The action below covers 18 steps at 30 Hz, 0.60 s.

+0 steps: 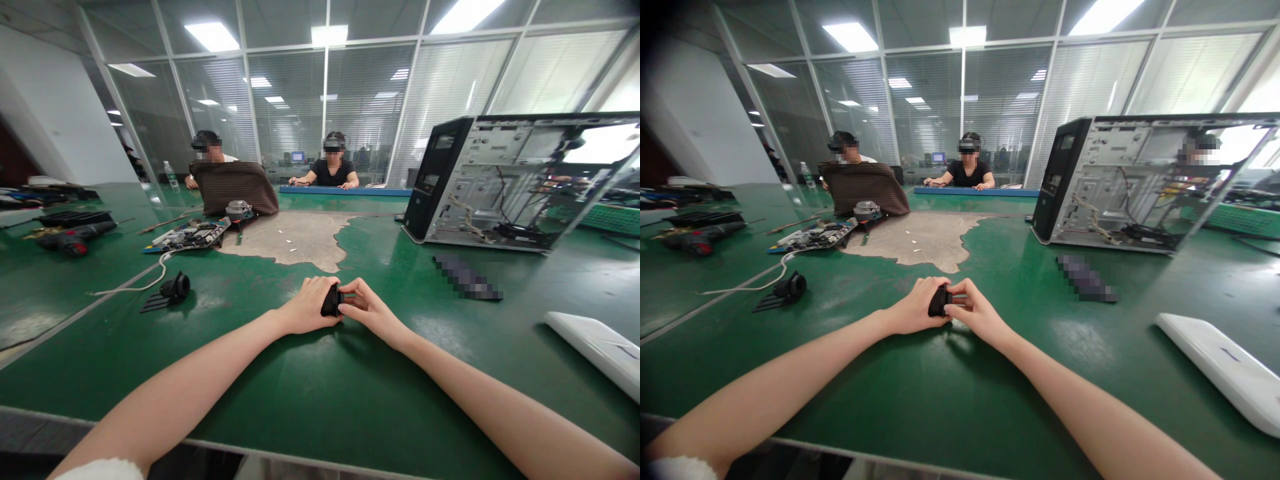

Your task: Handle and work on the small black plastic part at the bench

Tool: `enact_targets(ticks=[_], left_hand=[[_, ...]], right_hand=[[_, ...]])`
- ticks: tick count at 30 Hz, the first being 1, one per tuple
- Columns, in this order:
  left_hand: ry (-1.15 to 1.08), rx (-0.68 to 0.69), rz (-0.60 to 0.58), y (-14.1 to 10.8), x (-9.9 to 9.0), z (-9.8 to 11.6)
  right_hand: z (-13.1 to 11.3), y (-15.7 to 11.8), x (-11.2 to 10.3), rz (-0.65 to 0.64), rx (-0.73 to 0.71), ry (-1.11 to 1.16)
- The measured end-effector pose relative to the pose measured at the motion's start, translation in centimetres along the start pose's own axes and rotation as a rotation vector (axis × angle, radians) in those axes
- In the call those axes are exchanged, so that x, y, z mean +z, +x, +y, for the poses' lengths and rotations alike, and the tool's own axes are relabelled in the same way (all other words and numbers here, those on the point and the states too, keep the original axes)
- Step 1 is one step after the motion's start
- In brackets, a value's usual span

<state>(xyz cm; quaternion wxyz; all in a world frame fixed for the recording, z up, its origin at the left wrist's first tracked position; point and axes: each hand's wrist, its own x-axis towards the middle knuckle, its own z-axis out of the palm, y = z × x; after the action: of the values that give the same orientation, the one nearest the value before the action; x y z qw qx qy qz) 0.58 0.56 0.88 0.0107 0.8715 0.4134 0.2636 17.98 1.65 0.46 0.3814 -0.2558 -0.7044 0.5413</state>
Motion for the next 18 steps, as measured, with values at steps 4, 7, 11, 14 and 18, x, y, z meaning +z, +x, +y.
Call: enact_targets(ticks=[4,7,11,14,18], left_hand=[[-0.009,-0.007,0.003,0.03,0.05,0.04],[-0.025,-0.004,0.004,0.02,0.08,0.06],[-0.020,-0.004,-0.001,0.00,0.09,0.02],[-0.013,-0.002,-0.006,-0.02,0.10,-0.02],[-0.004,-0.008,0.008,-0.03,0.13,-0.05]], right_hand=[[0.09,0.06,-0.02,0.014,0.002,-0.037],[0.41,0.20,-0.08,0.025,0.027,-0.051],[0.59,0.21,-0.18,0.000,0.025,-0.047],[0.40,0.10,-0.11,-0.028,0.002,0.000],[0.23,0.13,0.03,0.011,0.000,0.001]])
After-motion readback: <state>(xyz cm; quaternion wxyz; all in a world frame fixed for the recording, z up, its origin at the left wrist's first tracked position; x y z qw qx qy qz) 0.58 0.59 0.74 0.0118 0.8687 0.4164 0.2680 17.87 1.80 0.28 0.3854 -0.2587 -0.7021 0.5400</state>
